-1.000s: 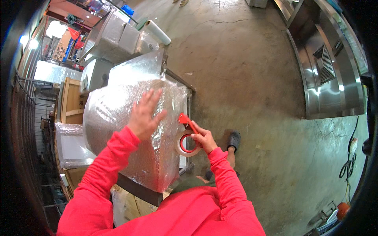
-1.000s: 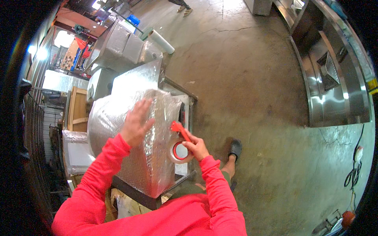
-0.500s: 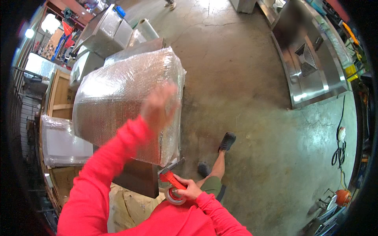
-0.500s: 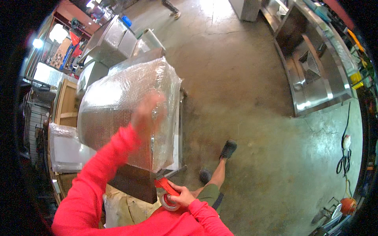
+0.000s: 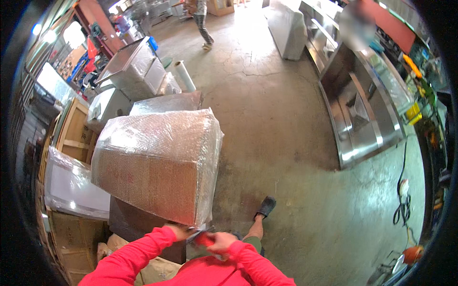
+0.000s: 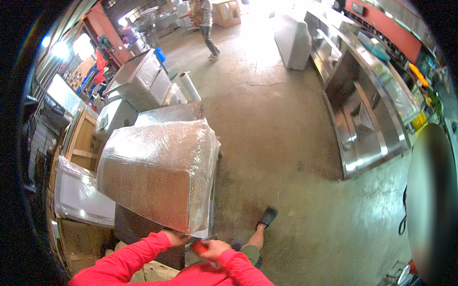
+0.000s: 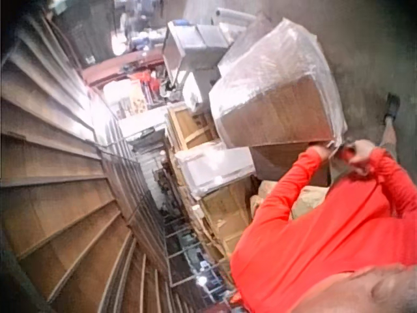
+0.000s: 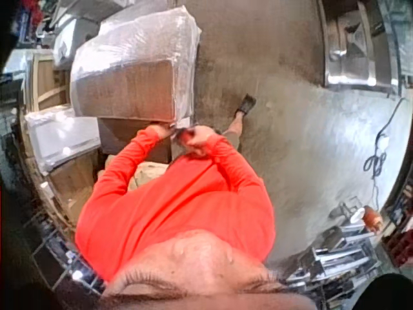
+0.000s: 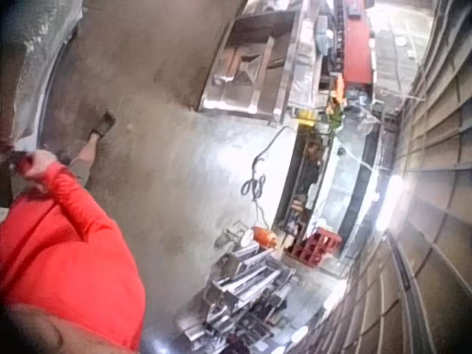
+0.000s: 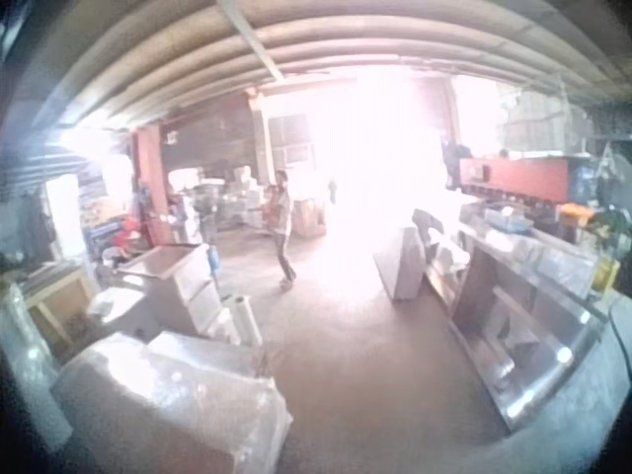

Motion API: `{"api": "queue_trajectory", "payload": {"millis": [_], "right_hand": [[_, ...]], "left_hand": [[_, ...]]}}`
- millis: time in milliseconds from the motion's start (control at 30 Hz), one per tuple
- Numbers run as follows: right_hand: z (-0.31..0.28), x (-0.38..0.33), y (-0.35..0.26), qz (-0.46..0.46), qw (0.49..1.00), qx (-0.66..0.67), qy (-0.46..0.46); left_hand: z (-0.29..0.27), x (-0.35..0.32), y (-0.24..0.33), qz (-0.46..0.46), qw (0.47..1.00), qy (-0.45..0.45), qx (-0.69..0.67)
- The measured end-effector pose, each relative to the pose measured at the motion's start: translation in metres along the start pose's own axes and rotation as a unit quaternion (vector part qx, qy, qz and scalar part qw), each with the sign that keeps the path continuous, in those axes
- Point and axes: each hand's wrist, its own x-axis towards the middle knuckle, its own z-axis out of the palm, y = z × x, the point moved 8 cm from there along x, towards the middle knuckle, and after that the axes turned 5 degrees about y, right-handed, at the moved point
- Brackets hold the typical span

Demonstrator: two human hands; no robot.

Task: The person wraps a large rectangular object with bubble wrap and secures it with packing tape. They rotate the object to cover all sides, apply tape to seal the wrap, and then write on the wrapped surface with a marker.

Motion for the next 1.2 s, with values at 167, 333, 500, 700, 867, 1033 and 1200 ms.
{"api": "queue_trajectory", "payload": {"millis": [167,333,500,700,867,1033,1200], "right_hand": [[-0.137,-0.091,0.138,0.168,0.955,-0.033,0.243],[-0.264,-0.187,0.165,0.253,0.892,-0.021,0.374],[-0.345,-0.098,0.177,0.169,0.923,-0.012,0.346],[-0.430,0.028,0.012,-0.019,0.947,-0.203,0.247],[-0.501,0.117,-0.051,-0.098,0.944,-0.231,0.214],[-0.589,0.199,-0.006,-0.065,0.935,-0.292,0.192],[-0.689,0.247,-0.048,-0.041,0.949,-0.267,0.160]], "left_hand": [[-0.059,-0.077,-0.067,-0.273,0.959,0.057,-0.056],[-0.062,-0.100,-0.099,-0.509,0.727,0.306,-0.345],[0.013,-0.089,-0.125,-0.614,0.466,0.508,-0.385],[-0.187,-0.117,-0.131,-0.558,0.439,0.650,-0.270],[-0.320,-0.009,-0.098,-0.585,0.561,0.483,-0.330],[-0.292,0.042,-0.126,-0.541,0.539,0.565,-0.312],[-0.289,0.036,-0.121,-0.571,0.548,0.524,-0.314]]}}
